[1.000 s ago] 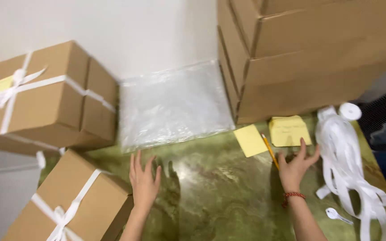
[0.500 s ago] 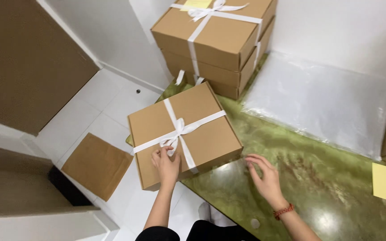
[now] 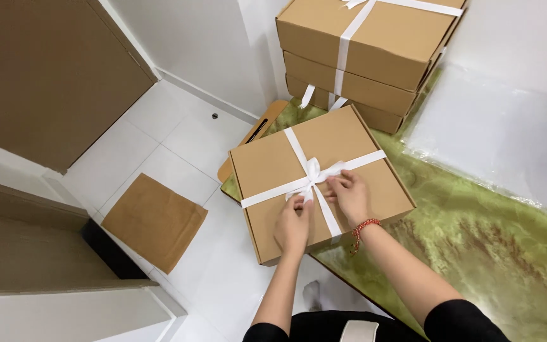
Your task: The person unties a white ribbon from a cardboard box and opens it to reveal a light blue shirt wrapped in plastic. They remove the shirt, unfold it, and hang it on a hanger on a clothing rack. The person then places a plastic bag into the empty box and closes it.
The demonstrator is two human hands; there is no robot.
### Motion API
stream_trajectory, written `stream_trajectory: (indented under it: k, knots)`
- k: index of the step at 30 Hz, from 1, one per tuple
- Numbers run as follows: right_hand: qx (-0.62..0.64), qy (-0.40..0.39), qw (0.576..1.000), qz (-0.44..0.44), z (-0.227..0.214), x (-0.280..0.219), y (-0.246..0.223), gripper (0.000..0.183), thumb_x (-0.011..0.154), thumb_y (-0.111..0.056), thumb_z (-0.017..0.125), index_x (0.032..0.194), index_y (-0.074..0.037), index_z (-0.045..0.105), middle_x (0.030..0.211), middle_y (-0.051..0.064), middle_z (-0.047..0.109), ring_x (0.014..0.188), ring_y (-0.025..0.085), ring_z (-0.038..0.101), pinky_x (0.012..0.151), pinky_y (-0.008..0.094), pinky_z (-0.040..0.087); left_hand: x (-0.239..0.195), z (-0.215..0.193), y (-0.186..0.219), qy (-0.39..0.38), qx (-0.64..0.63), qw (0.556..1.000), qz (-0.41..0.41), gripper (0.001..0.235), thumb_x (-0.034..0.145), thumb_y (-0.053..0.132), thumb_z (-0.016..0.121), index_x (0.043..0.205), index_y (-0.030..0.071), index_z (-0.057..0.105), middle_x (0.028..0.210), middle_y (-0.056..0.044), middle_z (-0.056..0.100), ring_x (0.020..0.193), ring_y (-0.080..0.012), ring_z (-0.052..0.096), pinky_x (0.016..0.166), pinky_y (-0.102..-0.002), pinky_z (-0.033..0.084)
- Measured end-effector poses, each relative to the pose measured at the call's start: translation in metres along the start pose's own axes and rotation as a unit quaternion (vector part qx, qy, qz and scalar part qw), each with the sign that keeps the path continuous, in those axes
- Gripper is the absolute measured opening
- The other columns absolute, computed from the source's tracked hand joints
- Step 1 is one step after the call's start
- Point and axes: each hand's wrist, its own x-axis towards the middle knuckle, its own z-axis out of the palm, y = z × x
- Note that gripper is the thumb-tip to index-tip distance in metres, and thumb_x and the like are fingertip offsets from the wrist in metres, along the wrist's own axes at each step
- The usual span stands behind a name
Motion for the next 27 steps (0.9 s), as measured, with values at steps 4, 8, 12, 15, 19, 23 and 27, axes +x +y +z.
stream_trajectory:
  k: [4,8,12,15,19,23,27]
  knots:
    - [-0.017,-0.008,0.999,0.044,0.011,0.039,0.024,0.055,0.099,-0.024,0.078,0.130,0.016,0.057,0.096,0.023,0.078,0.064,0.025,0.078,0.055,0.034,0.068,0.014,-0.004,-0.008,-0.042,0.027,0.999,-0.007,0.019,0.099,0.046,0.066,0.117,0.040,0.070,0.110,0.018,0.080,0.113,-0.0205,0.076,0.099,-0.043,0.058]
    - [-0.020,0.027,0.999,0.034,0.012,0.056,0.040,0.021,0.096,-0.015,0.078,0.086,0.002,0.070,0.069,0.012,0.073,0.047,0.015,0.069,0.041,0.025,0.058,0.031,-0.005,-0.033,-0.049,-0.063,0.996,0.026,0.022,0.098,0.030,0.071,0.119,0.031,0.070,0.099,0.006,0.080,0.095,-0.0172,0.077,0.086,-0.037,0.059]
    - [0.021,0.056,0.998,0.001,0.006,0.038,0.030,0.022,0.100,-0.015,0.074,0.090,0.004,0.068,0.068,0.009,0.066,0.049,0.014,0.066,0.043,0.025,0.058,0.051,-0.020,-0.064,-0.029,-0.195,0.979,0.047,0.026,0.096,0.017,0.074,0.120,0.023,0.067,0.086,-0.001,0.077,0.080,-0.0146,0.067,0.077,-0.032,0.056]
    - [0.074,0.080,0.994,-0.002,-0.003,0.008,0.008,0.020,0.100,-0.016,0.074,0.103,0.002,0.066,0.069,0.003,0.059,0.049,0.010,0.060,0.042,0.022,0.052,0.077,-0.033,-0.093,0.005,-0.202,0.978,0.051,0.030,0.092,0.016,0.078,0.119,0.024,0.068,0.083,0.000,0.076,0.076,-0.0140,0.065,0.074,-0.031,0.054]
    - [0.119,0.150,0.981,-0.017,-0.047,0.007,-0.013,0.011,0.105,-0.017,0.068,0.107,-0.007,0.066,0.071,-0.003,0.055,0.053,0.003,0.055,0.047,0.015,0.045,0.085,-0.080,-0.101,0.046,-0.213,0.974,0.063,0.031,0.094,0.014,0.076,0.123,0.022,0.067,0.083,-0.001,0.074,0.075,-0.0125,0.059,0.072,-0.029,0.051]
    - [0.232,0.238,0.943,-0.014,-0.118,0.007,-0.039,0.012,0.111,-0.026,0.070,0.106,-0.015,0.068,0.081,-0.006,0.062,0.065,0.002,0.059,0.061,0.014,0.054,0.088,-0.121,-0.088,0.100,-0.200,0.972,0.068,0.021,0.098,0.018,0.071,0.118,0.022,0.068,0.085,0.000,0.070,0.082,-0.0142,0.062,0.080,-0.031,0.050]
    - [0.255,0.223,0.939,0.056,-0.126,-0.012,-0.065,0.057,0.103,-0.061,0.044,0.141,-0.019,0.056,0.117,-0.003,0.072,0.118,0.012,0.072,0.110,0.027,0.061,0.102,-0.125,-0.076,0.113,-0.068,0.987,0.090,0.045,0.092,0.048,0.067,0.134,0.031,0.063,0.141,-0.010,0.052,0.141,-0.0342,0.038,0.117,-0.049,0.035]
